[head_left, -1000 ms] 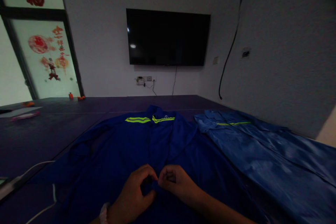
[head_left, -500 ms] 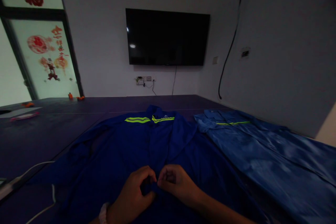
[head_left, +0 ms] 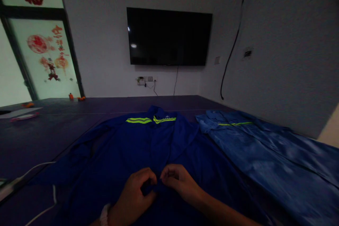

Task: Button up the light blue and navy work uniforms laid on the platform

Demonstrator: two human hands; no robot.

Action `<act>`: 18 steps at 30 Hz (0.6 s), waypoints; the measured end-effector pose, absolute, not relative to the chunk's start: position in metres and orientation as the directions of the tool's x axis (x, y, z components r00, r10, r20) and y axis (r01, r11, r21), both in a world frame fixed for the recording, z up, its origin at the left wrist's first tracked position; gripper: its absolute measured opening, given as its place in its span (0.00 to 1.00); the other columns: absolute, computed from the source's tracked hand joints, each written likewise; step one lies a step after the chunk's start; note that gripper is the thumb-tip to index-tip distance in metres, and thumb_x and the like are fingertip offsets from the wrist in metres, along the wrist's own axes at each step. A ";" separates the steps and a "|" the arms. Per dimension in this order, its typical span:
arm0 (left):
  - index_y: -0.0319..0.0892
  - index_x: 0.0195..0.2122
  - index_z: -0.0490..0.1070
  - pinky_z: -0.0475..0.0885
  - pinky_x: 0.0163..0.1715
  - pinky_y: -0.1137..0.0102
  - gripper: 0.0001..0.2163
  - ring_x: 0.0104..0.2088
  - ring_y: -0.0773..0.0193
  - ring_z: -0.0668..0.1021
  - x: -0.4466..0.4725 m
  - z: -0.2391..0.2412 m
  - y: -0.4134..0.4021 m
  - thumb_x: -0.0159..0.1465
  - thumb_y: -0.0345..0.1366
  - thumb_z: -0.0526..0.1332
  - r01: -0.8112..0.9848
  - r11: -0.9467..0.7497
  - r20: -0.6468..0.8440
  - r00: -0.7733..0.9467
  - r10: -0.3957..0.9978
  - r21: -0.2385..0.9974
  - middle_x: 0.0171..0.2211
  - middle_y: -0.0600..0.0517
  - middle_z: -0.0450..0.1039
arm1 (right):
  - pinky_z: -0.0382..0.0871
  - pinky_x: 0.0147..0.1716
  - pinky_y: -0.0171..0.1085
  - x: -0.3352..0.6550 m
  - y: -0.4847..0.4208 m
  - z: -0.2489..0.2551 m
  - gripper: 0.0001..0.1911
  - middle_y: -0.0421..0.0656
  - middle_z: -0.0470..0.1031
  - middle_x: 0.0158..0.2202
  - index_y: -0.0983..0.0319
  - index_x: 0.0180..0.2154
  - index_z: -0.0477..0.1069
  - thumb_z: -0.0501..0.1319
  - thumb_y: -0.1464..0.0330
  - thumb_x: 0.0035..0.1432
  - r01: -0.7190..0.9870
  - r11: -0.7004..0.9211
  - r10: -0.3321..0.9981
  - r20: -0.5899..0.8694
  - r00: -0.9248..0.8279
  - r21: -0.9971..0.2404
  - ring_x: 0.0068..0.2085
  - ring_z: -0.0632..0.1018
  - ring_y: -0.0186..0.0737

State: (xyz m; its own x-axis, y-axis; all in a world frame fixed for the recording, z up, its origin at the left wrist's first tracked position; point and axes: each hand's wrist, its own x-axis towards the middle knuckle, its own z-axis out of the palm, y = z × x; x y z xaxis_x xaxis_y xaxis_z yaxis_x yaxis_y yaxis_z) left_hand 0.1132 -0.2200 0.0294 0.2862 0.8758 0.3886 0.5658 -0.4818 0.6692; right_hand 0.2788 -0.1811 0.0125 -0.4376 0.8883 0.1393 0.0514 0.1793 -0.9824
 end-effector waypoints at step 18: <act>0.42 0.26 0.65 0.66 0.28 0.76 0.10 0.26 0.69 0.72 0.111 0.023 -0.221 0.44 0.23 0.52 0.571 -0.594 0.520 0.310 0.796 0.567 0.25 0.56 0.70 | 0.57 0.24 0.29 0.281 -0.176 0.009 0.10 0.35 0.71 0.20 0.65 0.23 0.69 0.66 0.74 0.31 -0.148 -0.192 0.806 -0.070 -0.588 -0.970 0.22 0.68 0.27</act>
